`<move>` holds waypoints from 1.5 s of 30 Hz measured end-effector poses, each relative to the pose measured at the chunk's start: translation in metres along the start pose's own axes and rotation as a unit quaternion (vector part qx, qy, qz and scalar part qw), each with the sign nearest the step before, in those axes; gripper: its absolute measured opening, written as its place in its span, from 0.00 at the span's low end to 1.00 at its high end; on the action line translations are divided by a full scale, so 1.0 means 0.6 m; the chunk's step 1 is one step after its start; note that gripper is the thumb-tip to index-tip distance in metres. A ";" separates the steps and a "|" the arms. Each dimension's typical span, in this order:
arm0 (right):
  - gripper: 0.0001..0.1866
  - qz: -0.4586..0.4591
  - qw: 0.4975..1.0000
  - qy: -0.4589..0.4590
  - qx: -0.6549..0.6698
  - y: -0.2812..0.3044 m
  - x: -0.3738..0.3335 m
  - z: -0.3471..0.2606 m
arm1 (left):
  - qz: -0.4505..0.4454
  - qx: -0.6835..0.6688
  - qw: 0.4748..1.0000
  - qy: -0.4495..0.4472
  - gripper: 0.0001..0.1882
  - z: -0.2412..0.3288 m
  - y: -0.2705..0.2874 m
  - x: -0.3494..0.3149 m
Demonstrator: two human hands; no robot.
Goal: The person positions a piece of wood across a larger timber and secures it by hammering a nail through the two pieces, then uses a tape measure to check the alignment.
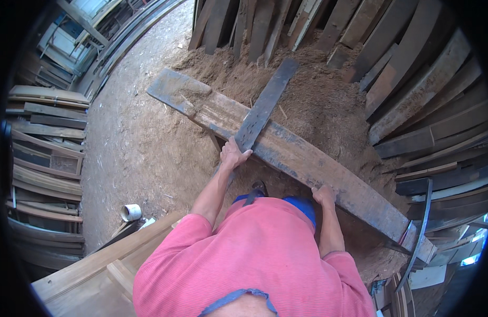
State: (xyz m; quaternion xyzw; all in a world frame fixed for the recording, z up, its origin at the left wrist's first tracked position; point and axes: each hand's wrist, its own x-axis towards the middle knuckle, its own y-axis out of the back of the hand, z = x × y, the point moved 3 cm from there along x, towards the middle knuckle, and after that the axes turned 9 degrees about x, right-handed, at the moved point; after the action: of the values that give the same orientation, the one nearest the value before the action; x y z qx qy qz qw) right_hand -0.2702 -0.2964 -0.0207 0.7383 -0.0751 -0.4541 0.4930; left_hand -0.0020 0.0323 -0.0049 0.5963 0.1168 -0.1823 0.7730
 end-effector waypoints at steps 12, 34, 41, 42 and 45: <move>0.51 -0.009 0.998 -0.054 0.040 -0.009 -0.018 0.010 | -0.009 -0.006 1.000 0.002 0.54 -0.001 0.006 -0.002; 0.43 -0.020 0.998 -0.044 0.040 -0.014 0.003 0.017 | -0.004 0.002 1.000 0.001 0.55 0.003 0.003 -0.001; 0.39 0.007 0.999 -0.035 0.012 -0.009 0.004 0.010 | -0.012 -0.001 1.000 0.006 0.55 0.001 0.004 -0.002; 0.39 0.007 0.999 -0.034 0.012 -0.003 0.002 0.005 | -0.012 0.000 1.000 0.008 0.56 -0.002 0.003 -0.001; 0.38 -0.031 0.999 -0.028 0.033 0.011 -0.002 -0.006 | -0.018 -0.005 1.000 0.011 0.57 -0.002 0.004 -0.001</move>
State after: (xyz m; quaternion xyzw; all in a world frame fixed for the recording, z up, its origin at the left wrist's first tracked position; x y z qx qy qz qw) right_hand -0.2662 -0.2965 -0.0144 0.7432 -0.0814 -0.4870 0.4515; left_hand -0.0013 0.0339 -0.0029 0.5922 0.1372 -0.1886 0.7713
